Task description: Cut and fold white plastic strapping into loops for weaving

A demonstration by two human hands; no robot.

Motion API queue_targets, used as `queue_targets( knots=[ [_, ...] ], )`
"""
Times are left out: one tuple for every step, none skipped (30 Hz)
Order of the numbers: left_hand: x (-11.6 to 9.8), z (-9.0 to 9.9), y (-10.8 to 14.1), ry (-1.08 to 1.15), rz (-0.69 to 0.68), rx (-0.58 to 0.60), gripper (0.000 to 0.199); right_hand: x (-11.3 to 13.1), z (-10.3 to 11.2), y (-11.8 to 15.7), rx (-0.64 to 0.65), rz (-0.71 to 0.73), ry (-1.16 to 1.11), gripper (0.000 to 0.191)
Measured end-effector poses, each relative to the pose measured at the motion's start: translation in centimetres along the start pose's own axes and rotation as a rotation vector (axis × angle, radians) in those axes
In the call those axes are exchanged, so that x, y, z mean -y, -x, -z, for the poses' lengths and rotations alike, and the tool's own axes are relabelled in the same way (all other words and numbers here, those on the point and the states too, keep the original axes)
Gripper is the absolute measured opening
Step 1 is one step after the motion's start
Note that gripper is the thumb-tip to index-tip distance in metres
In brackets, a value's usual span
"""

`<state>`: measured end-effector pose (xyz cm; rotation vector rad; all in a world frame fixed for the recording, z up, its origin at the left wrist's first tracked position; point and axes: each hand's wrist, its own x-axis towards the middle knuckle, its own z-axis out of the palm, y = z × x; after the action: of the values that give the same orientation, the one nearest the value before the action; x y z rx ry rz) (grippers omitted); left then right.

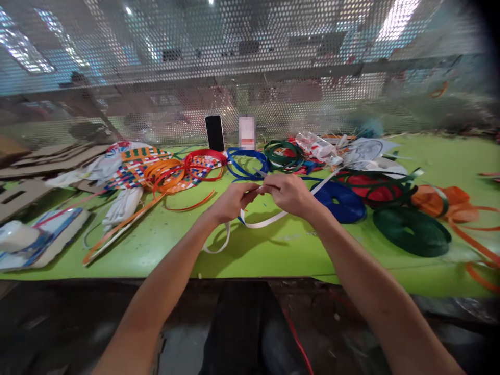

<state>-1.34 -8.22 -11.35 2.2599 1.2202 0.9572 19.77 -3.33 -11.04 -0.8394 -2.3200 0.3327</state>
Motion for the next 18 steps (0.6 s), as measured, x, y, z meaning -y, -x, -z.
queue_targets(
  knots=[
    [0.2,0.1,0.0,-0.003,-0.004,0.025,0.033,-0.1,0.0,0.0,0.003,0.005,-0.040,0.024],
    [0.3,0.1,-0.1,-0.007,-0.009,0.047,0.033,-0.2,0.0,-0.1,0.008,0.010,-0.072,0.024],
    [0.5,0.2,-0.1,-0.010,-0.014,0.062,0.033,-0.3,-0.1,-0.1,0.015,0.013,-0.097,0.025],
    [0.7,0.2,-0.1,-0.013,-0.020,0.071,0.033,-0.4,-0.2,-0.2,0.019,0.014,-0.117,0.026],
    [0.9,0.3,-0.1,-0.019,-0.024,0.076,0.032,-0.6,-0.4,-0.2,0.021,0.010,-0.132,0.026],
    [1.1,0.3,-0.1,-0.027,-0.025,0.081,0.032,-0.7,-0.7,-0.2,0.022,0.002,-0.145,0.027],
    [1.3,0.3,0.0,-0.035,-0.021,0.086,0.032,-0.8,-1.0,-0.3,0.024,-0.009,-0.161,0.027],
    [1.5,0.2,0.0,-0.043,-0.012,0.090,0.032,-0.9,-1.3,-0.3,0.027,-0.020,-0.176,0.026],
    [1.7,0.2,0.0,-0.050,0.001,0.096,0.032,-1.0,-1.7,-0.3,0.028,-0.032,-0.188,0.025],
    [1.8,0.2,-0.1,-0.057,0.018,0.105,0.031,-1.1,-2.0,-0.4,0.026,-0.041,-0.193,0.024],
    [2.0,0.2,-0.1,-0.070,0.035,0.115,0.029,-1.2,-2.3,-0.4,0.017,-0.048,-0.193,0.023],
    [2.2,0.2,-0.2,-0.090,0.051,0.129,0.026,-1.5,-2.5,-0.4,-0.004,-0.051,-0.187,0.023],
    [2.3,0.3,-0.2,-0.118,0.063,0.145,0.021,-1.7,-2.6,-0.4,-0.033,-0.052,-0.174,0.022],
    [2.5,0.4,-0.3,-0.151,0.069,0.164,0.018,-2.1,-2.6,-0.4,-0.067,-0.053,-0.157,0.021],
    [2.8,0.6,-0.3,-0.186,0.072,0.179,0.016,-2.6,-2.6,-0.5,-0.099,-0.052,-0.141,0.020],
    [3.1,0.9,-0.2,-0.223,0.073,0.189,0.016,-3.1,-2.4,-0.5,-0.128,-0.052,-0.125,0.020],
    [3.5,1.3,-0.2,-0.259,0.077,0.194,0.017,-3.7,-2.3,-0.6,-0.151,-0.054,-0.111,0.019],
    [3.9,1.8,0.0,-0.290,0.087,0.192,0.018,-4.3,-2.1,-0.6,-0.169,-0.058,-0.098,0.019]
  ],
)
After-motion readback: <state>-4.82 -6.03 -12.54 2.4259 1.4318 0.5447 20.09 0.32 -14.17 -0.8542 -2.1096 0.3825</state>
